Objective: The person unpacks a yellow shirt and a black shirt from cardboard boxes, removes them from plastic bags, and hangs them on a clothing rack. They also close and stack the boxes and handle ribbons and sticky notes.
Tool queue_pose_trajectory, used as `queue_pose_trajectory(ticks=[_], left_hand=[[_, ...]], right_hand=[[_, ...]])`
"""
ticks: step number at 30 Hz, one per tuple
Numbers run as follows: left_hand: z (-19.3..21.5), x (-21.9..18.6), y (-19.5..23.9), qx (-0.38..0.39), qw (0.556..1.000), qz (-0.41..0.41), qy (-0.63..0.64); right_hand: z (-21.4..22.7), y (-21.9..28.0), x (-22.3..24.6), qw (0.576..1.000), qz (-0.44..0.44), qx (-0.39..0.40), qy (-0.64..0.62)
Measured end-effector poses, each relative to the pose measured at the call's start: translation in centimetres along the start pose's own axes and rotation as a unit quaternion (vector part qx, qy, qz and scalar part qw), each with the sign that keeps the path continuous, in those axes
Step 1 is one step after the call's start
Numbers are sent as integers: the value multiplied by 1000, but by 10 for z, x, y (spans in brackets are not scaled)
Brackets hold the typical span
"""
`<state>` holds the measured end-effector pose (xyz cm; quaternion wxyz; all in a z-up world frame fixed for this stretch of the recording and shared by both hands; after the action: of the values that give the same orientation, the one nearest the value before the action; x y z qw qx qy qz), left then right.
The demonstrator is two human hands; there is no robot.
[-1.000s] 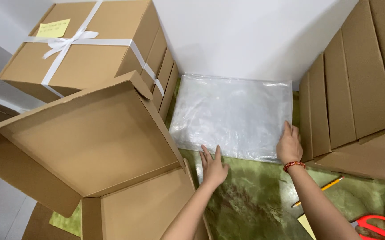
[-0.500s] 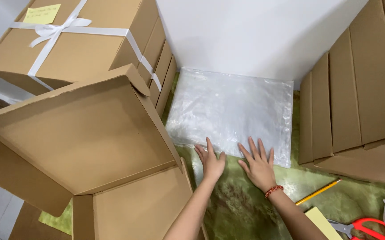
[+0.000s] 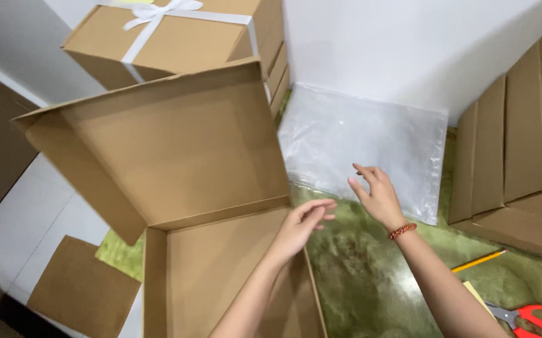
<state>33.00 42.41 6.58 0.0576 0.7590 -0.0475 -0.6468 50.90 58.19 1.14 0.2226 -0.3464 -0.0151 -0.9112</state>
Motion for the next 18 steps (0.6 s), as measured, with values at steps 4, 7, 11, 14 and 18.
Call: queue_pose_trajectory(ticks=[4, 7, 11, 14, 18], left_hand=[[102, 0, 81, -67, 998, -10, 4], [193, 10, 153, -190, 981, -16, -33], [286, 35, 254, -378, 887, 87, -250], [315, 80, 302, -423, 855, 108, -279], [301, 91, 338, -439, 890, 52, -112]], right_hand=[[25, -28, 122, 999, 24, 2, -33], [20, -31, 200, 997, 11, 63, -45], [-27, -38, 211, 989, -30, 86, 113], [-59, -46, 175, 983, -40, 34, 177], [-54, -10, 179, 984, -50, -19, 171]])
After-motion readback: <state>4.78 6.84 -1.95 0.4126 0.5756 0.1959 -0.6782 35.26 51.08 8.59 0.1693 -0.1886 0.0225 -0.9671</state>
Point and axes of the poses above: each hand's wrist, its own y-axis away from the middle knuckle, its own z-axis out of the back of the hand, x = y × z, the point moved 7 cm from there along -y, towards the middle knuckle, and after that the axes turned 3 degrees about x, right-handed, at the moved point
